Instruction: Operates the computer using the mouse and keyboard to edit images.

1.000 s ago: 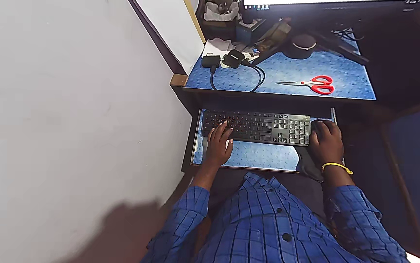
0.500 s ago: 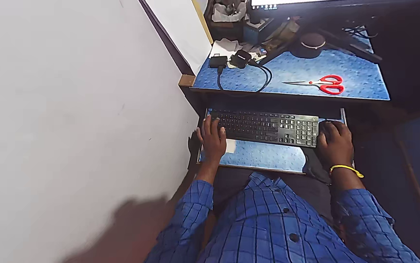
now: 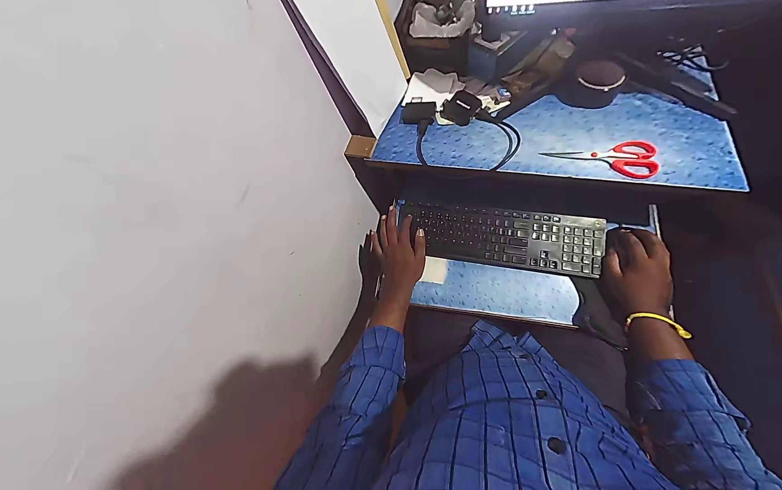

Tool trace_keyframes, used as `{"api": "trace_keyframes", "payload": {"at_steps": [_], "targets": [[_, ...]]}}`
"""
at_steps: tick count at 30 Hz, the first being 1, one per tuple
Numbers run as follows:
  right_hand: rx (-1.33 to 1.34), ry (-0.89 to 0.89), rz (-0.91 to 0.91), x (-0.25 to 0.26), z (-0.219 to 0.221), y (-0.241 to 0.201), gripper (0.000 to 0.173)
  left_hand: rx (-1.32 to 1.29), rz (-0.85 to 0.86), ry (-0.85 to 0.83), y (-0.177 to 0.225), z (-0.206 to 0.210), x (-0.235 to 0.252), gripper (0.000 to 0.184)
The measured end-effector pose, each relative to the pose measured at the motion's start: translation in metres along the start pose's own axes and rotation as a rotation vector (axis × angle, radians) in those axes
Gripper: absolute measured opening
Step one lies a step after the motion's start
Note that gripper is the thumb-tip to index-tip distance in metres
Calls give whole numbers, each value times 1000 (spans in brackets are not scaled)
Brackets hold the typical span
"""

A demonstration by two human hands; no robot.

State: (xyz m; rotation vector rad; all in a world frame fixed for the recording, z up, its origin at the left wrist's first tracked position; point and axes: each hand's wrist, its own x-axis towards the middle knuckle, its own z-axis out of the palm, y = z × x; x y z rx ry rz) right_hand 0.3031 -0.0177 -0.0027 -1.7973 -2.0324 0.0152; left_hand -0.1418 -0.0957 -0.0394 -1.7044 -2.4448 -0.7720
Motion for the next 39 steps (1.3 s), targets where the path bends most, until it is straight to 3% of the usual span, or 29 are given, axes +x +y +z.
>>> {"api": "trace_keyframes", "payload": {"at_steps": [7,14,19,24,29,37,39], "targets": [[9,-1,-9,1,6,9,50,-88,96,-30,12,6,2,52],[7,3,-18,1,5,7,50,-147,183,112,26,7,7,50],[1,1,-12,0,5,7,50,2,153,-157,37,3,16,53],[15,-7,-2,0,1,3,49,-65,212,-56,46,0,14,53],[21,-18,19,0,1,2,49,-151,333,-114,60,9,-6,46],[22,14,-6,-1,6,6,49,-187,396,-75,74,14,-9,44],[24,14,-3,-1,5,6,49,-134,400,-140,77,13,-8,45]]}}
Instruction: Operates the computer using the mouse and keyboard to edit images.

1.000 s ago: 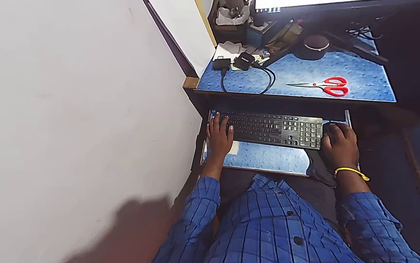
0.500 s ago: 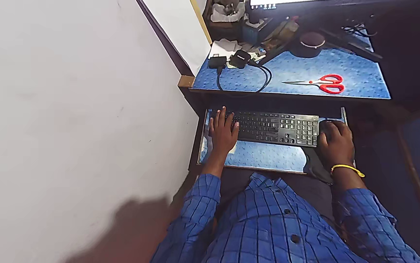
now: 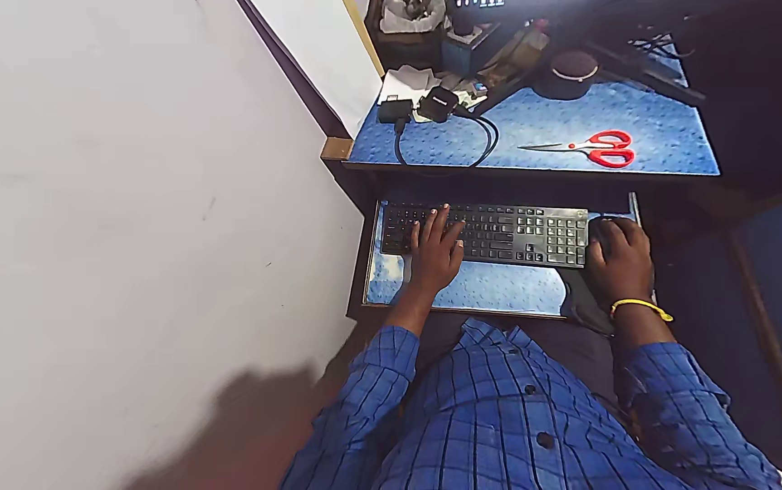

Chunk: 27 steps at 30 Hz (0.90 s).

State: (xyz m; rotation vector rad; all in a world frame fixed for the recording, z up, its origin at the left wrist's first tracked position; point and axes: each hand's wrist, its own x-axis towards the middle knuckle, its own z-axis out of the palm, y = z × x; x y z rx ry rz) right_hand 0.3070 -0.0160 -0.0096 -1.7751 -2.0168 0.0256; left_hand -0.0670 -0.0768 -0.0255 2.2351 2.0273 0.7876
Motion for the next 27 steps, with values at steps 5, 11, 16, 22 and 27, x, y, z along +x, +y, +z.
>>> {"api": "trace_keyframes", "payload": {"at_steps": [5,11,16,22,27], "targets": [[2,-3,1,2,0,-1,49,27,-33,-55,0,-8,2,45],[-5,-2,-7,1,0,1,50,-72,-4,71,-15,-10,-21,43],[-8,-12,-6,1,-1,-1,50,-62,29,111,-21,-10,-32,39],[-13,-14,-2,0,-1,0,50,-49,-10,-41,-18,-6,-32,42],[-33,-17,-4,2,-5,-3,52,-32,22,88,-12,-11,-26,44]]}}
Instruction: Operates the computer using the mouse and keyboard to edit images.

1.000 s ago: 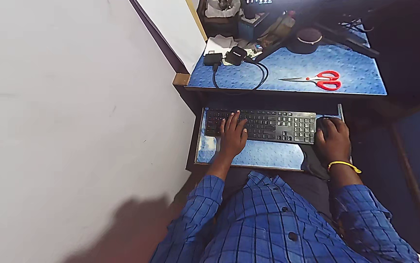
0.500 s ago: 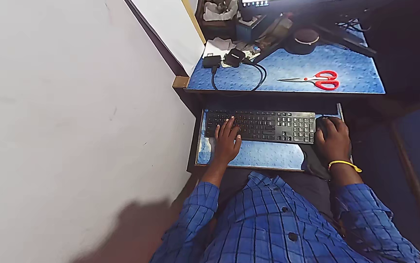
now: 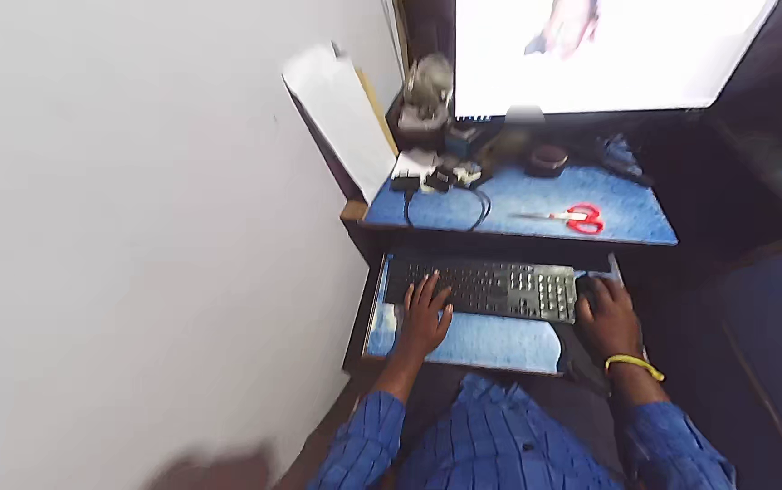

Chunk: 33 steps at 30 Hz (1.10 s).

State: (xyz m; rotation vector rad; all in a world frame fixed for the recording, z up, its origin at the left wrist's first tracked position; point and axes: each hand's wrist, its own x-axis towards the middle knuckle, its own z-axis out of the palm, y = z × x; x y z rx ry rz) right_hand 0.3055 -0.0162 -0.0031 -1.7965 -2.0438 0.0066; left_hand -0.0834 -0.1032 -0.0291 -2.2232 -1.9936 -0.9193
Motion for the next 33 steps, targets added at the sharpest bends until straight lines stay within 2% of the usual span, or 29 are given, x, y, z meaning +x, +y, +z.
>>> {"api": "trace_keyframes", "payload": {"at_steps": [4,8,13,17,25,29,33], "targets": [[1,99,43,2,-2,-5,54,-10,28,75,2,14,5,46],[14,158,75,-4,-1,-7,55,92,61,-64,8,21,0,45],[32,150,70,-5,-4,-8,57,118,42,-74,7,22,0,46],[16,147,47,-5,-5,-9,42,107,15,-132,12,15,1,45],[28,110,54,-5,-8,-9,43,99,10,-116,13,11,2,43],[45,170,16,-4,4,-3,41,72,10,-87,11,15,0,45],[-42,185,102,-4,-2,-6,38,90,17,-60,10,16,-1,46]]}}
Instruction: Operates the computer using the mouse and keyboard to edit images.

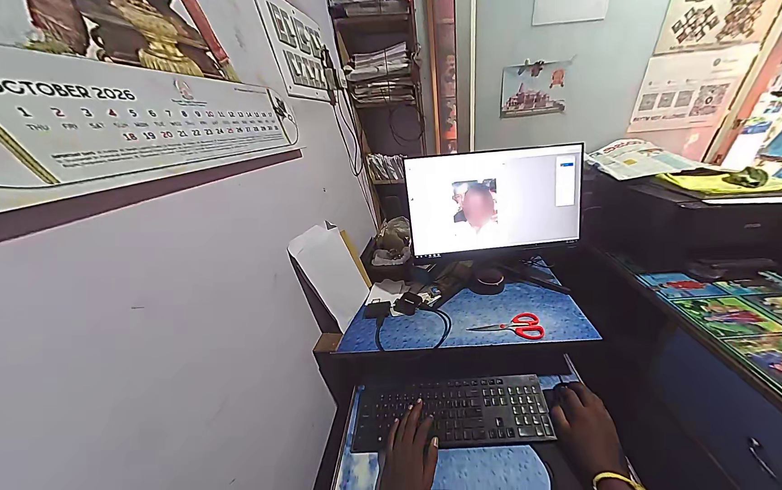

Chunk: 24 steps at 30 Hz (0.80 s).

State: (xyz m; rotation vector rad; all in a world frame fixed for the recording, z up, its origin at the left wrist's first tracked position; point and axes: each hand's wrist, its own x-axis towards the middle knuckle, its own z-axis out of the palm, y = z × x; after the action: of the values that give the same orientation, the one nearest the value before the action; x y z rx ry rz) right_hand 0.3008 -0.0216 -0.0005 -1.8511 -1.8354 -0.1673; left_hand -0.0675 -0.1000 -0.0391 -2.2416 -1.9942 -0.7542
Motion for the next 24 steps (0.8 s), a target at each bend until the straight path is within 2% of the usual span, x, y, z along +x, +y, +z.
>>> {"api": "trace_keyframes", "payload": {"at_steps": [3,7,9,13,16,24], "targets": [[-30,-22,64,1,-3,0,37,38,27,-27,3,-1,1,45],[-6,-12,18,0,5,7,45,40,113,-81,14,3,6,46],[3,-31,3,1,5,6,47,-13,164,-107,30,9,10,45],[-2,-74,-11,1,3,5,48,-113,314,-279,77,21,23,46],[-16,-78,-15,1,2,5,48,-138,406,-339,90,29,29,47],[6,-105,36,1,-5,-1,49,-145,436,-197,86,30,25,45]]}}
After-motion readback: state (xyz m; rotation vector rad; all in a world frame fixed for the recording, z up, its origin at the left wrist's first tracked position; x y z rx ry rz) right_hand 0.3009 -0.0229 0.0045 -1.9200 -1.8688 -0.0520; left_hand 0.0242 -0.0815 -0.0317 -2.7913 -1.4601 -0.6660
